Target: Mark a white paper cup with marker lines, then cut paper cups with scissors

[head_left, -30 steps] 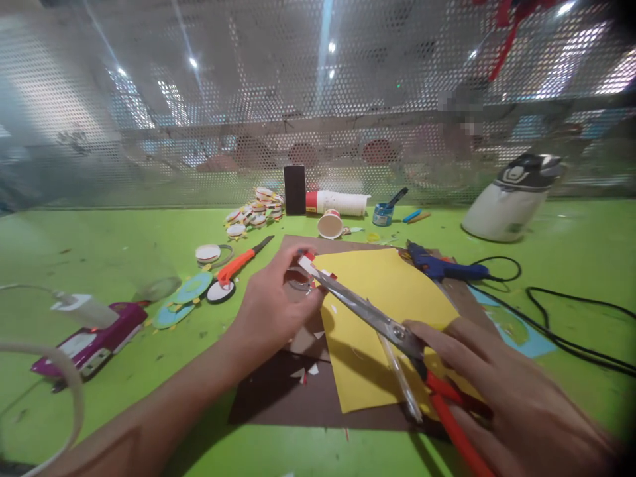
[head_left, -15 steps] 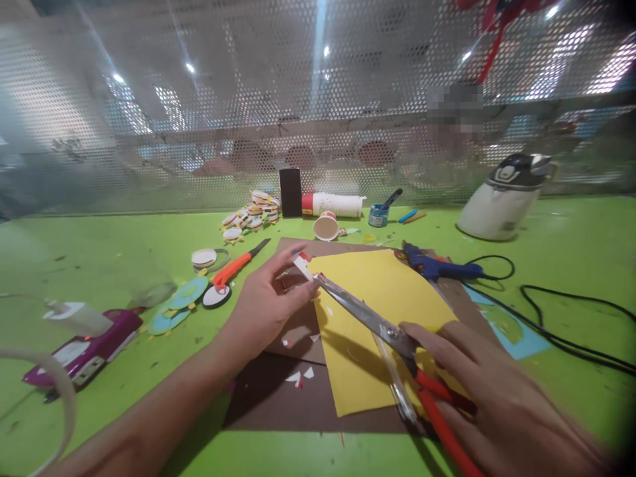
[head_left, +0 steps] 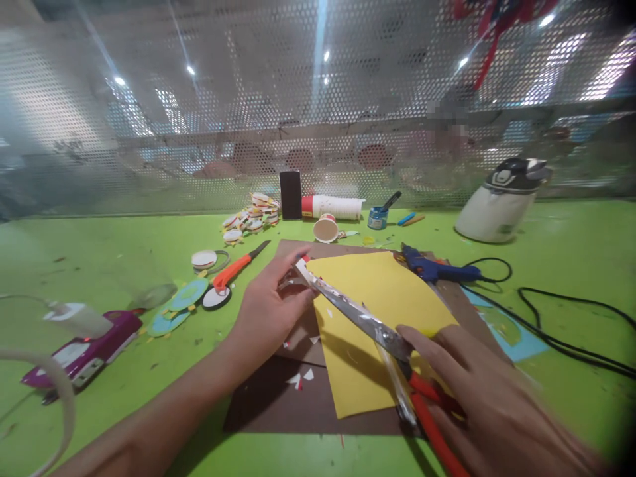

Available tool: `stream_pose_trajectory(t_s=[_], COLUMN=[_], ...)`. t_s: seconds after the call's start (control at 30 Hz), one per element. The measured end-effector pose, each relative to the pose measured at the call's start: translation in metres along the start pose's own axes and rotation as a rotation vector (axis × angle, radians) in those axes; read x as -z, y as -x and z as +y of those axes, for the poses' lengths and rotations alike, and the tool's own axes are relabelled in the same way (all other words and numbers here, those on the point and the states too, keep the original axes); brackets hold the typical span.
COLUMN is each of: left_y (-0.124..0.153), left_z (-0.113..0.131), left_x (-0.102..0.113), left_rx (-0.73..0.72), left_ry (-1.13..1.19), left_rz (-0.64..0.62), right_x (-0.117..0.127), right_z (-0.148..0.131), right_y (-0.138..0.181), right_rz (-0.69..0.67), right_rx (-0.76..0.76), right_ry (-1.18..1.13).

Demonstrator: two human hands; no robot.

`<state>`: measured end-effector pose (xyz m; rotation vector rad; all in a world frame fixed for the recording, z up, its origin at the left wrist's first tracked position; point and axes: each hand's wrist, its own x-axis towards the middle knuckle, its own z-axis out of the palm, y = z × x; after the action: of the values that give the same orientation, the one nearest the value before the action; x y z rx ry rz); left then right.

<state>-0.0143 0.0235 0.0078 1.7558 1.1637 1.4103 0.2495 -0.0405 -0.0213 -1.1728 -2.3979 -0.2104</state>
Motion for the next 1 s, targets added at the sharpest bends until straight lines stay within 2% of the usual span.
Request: stream_pose_trajectory(t_s=[0.27, 0.57, 0.73, 1.0], left_y=[-0.001, 0.000, 0.000, 0.004], left_z=[-0.010, -0.007, -0.005, -0.005], left_x=[0.001, 0.005, 0.007, 0.007], left_rx=[-0.092, -0.063, -0.066, -0.125], left_ry=[-0.098, -0.101, -0.063, -0.050], left_rz=[-0.006, -0.044, -0.089, -0.081], right_x=[-0.002, 0.001, -0.001, -0.006], right_z=[-0.001, -0.002, -0.001, 0.005], right_y=[0.002, 0.001, 0.007, 0.011], right_rz=[0.007, -0.013, -0.022, 0.062], right_rx=[0.000, 0.013, -0.028, 0.020], right_ry=[0.020, -0.017, -0.073, -0.051])
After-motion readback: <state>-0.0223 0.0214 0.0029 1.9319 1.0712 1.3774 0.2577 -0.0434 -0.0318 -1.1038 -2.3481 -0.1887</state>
